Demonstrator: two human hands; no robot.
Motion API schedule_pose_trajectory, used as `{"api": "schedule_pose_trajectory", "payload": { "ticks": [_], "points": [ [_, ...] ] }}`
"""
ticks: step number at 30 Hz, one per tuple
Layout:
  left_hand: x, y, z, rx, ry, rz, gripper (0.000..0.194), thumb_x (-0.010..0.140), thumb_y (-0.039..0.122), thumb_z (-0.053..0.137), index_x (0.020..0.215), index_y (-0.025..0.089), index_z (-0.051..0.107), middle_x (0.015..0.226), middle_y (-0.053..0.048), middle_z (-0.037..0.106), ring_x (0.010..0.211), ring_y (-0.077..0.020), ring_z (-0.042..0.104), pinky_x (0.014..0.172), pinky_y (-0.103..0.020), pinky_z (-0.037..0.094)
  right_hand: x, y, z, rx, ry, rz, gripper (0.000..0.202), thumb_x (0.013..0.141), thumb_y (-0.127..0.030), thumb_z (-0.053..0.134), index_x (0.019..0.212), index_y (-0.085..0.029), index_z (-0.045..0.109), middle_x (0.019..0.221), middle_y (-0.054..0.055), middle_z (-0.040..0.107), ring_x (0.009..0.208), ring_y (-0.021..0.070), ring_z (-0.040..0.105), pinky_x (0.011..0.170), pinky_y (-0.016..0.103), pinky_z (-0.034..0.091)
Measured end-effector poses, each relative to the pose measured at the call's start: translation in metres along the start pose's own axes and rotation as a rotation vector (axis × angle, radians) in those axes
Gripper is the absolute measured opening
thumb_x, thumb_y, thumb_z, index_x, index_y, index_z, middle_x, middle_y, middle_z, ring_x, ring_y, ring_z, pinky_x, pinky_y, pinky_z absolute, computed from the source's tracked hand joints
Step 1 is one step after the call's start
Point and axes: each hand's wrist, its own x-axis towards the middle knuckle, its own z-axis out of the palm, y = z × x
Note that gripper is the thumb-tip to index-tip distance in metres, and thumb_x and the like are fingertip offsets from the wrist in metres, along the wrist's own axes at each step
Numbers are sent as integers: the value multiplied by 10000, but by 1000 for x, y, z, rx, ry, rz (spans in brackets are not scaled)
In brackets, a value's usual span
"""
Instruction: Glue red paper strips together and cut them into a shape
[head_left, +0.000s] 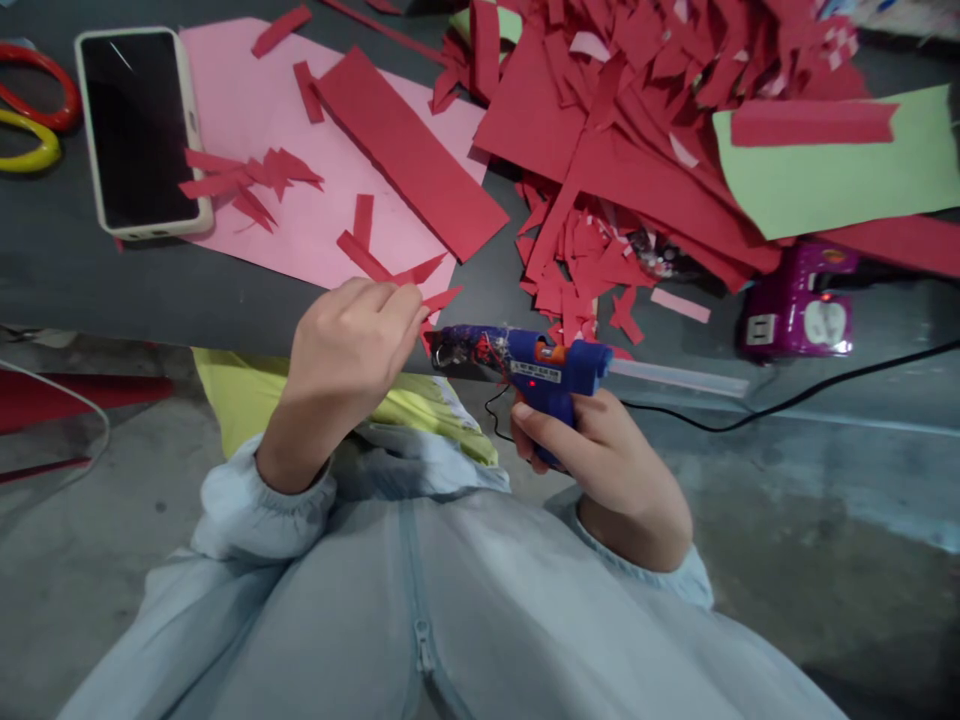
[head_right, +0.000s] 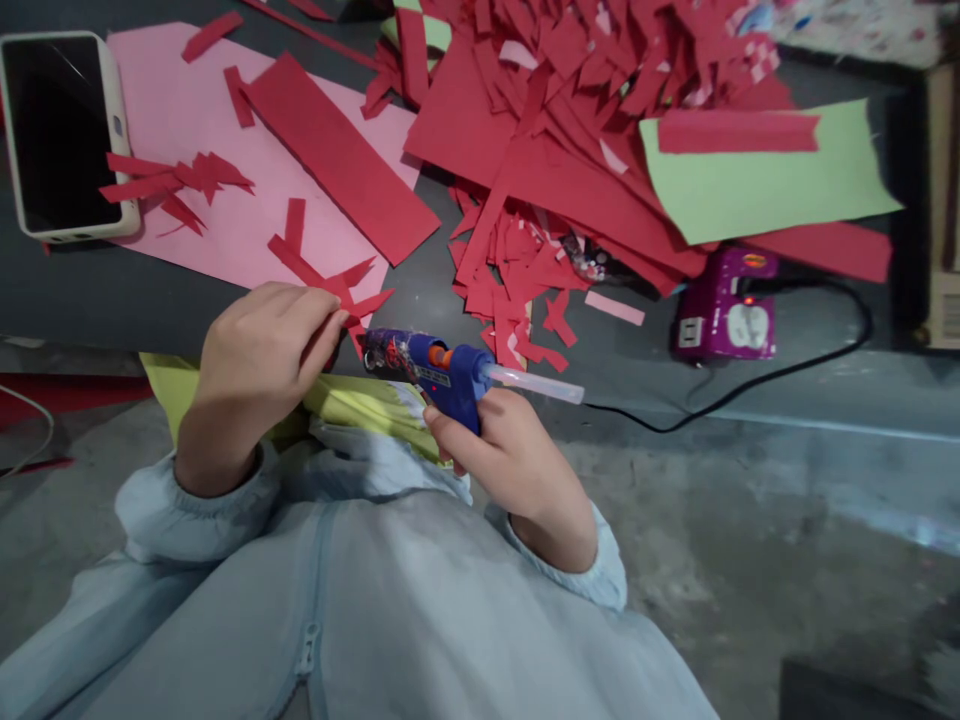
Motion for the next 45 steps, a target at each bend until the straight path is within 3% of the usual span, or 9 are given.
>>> {"api": "schedule_pose_trajectory", "payload": {
  "ticks": [22, 31, 45],
  "points": [
    [-1, -1, 3, -27, -36, -43, 299, 1025, 310, 387, 935, 171, 636, 839, -75, 662, 835, -218, 611, 747, -334, 442, 10, -2, 4, -39, 36, -48, 328, 890, -397, 523, 622, -208, 522, 502, 8, 582, 431, 127, 540, 449, 253, 421],
    [-1, 0, 1, -4, -20, -14, 307, 1031, 295, 377, 915, 170, 633, 834, -67, 672, 824, -216, 620, 729, -337, 434, -3, 2, -5, -103, -31, -23, 307, 890, -393, 512, 644, -210, 518, 528, 11, 584, 447, 125, 524, 447, 255, 418],
    [-1, 0, -3, -44, -81, 12, 271, 1009, 248, 399, 969, 166, 654, 899, -83, 705, 890, -238, 632, 774, -368, 476, -8, 12, -8, 31, 2, -45, 270, 891, -381, 570, 698, -193, 577, 529, -5, 575, 451, 116, 518, 426, 239, 417]
  ]
}}
